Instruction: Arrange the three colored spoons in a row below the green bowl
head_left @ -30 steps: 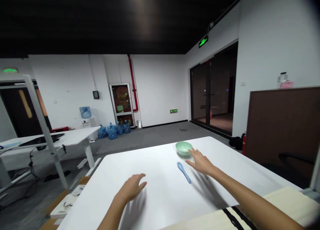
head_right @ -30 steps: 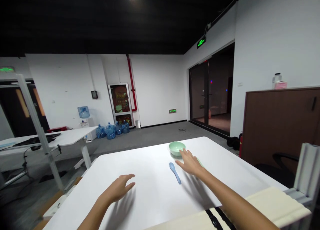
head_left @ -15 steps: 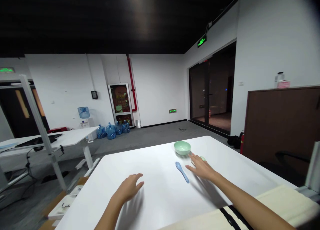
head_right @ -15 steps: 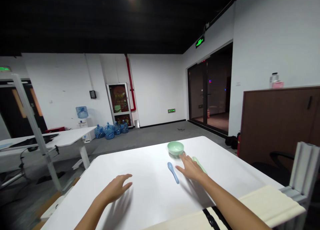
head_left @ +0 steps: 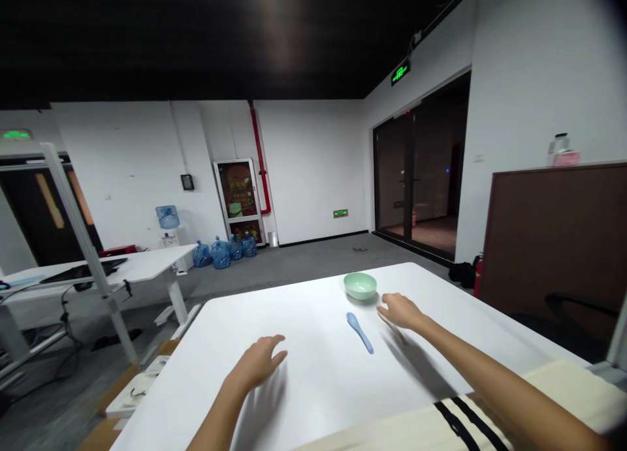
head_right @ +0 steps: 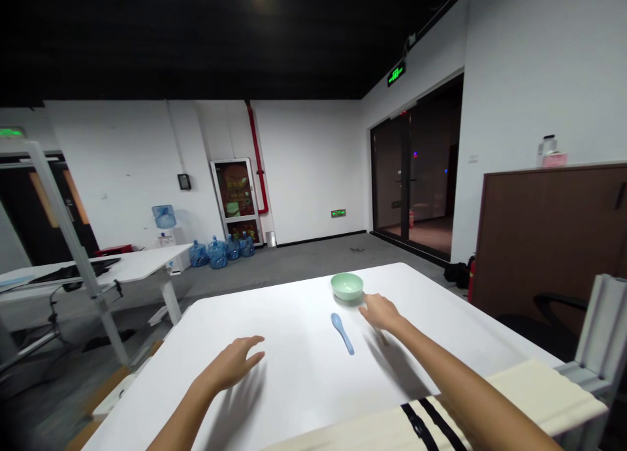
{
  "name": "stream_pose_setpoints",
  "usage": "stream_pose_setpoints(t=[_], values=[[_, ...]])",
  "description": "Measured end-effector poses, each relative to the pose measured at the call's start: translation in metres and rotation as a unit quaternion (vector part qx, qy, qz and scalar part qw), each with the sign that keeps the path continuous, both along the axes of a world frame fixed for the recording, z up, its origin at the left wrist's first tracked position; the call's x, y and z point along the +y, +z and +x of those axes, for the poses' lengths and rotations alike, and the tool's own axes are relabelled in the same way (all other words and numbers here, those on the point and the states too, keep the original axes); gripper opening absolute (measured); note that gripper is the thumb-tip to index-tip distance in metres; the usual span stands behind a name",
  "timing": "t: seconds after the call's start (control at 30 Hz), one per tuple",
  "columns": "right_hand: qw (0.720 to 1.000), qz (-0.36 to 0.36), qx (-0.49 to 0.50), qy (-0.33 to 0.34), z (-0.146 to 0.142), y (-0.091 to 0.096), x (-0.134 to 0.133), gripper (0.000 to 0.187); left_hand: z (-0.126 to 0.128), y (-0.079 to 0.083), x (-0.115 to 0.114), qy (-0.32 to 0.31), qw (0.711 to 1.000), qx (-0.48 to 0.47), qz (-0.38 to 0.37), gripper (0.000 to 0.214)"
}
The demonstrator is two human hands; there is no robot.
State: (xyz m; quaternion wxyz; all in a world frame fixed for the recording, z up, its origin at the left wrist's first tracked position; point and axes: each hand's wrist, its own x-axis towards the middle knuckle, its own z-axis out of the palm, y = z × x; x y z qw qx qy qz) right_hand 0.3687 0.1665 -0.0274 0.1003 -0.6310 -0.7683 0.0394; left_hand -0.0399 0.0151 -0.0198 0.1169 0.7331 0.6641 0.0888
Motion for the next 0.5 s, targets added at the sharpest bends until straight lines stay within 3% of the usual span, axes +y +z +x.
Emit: stream_pose_setpoints(t=[0.17,0.5], values=[[0.997,-0.048,-0.044,-0.043,0.004,-0.010,0.018,0.038,0.001,0.002,-0.001,0.007,1.000,0.000,-0.003,0.054],[0.987,-0.139,-0.068,-0.053,0.011,-0.060,0.032,0.040,0.003,0.005,-0.003,0.012,1.000,-0.001,-0.013,0.055]])
